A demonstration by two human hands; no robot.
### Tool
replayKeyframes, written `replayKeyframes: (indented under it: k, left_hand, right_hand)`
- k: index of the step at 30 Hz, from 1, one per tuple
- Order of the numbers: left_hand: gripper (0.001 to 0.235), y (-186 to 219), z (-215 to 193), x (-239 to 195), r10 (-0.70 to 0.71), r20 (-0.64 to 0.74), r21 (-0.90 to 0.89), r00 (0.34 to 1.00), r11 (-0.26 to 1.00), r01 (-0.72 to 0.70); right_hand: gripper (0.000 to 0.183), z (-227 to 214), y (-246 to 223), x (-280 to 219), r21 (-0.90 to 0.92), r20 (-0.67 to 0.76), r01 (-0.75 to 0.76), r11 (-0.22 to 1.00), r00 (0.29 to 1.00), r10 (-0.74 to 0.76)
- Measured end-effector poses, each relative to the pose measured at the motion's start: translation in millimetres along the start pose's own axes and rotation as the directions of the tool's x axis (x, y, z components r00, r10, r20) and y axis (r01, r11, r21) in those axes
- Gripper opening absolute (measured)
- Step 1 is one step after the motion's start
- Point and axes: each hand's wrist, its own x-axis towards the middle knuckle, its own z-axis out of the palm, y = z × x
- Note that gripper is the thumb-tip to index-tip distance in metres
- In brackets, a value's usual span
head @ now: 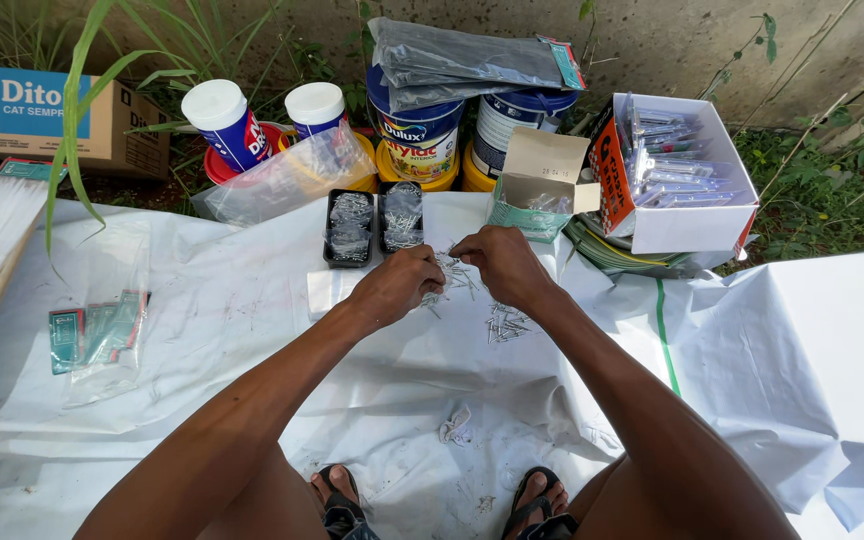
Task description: The person organizes small metal screws on a white sheet by hand, picking them up individually and placing them in groups or back into a small plastic container.
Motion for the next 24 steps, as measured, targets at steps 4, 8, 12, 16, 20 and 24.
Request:
replayKeyframes:
  k: [4,8,12,16,20,24]
  left_hand:
    - [0.008,5,-5,0,-0.008,-0.014,0.002,1.000,1.000,0.008]
    - [0.007,5,-2,-1,0.000,-0.018,0.002,1.000,1.000,0.000]
    - [0.009,4,-2,0,0.004,-0.015,-0.020,1.000,1.000,-0.005]
    - [0.008,-7,2,5,-0.018,-0.037,-0.063,0.999,0.998,0.016]
    - [0.006,-7,-17,3,-0.031,-0.072,-0.059,0.997,0.998,0.027]
    - [0.004,-2,-40,-2,0.001,-0.180,-0.045,0.984,0.999,-0.009]
  right_hand:
    - [0.014,8,0,7,-0.015,-0.001,0.009,1.000,1.000,-0.009]
    - [0.015,11,6,9,-0.111,0.055,0.049,0.993,0.998,-0.043]
    - [0.018,6,-10,5,0.007,0.104,0.010,1.000,0.994,-0.011]
    - [0.017,14,18,19,0.075,0.039,-0.003,0.997,0.999,0.000]
    - [0.016,30,51,25,0.025,-0.022,-0.112,0.993,0.993,0.113]
    - [0.019,56,60,22,-0.175,0.107,-0.141,0.975,0.981,0.161]
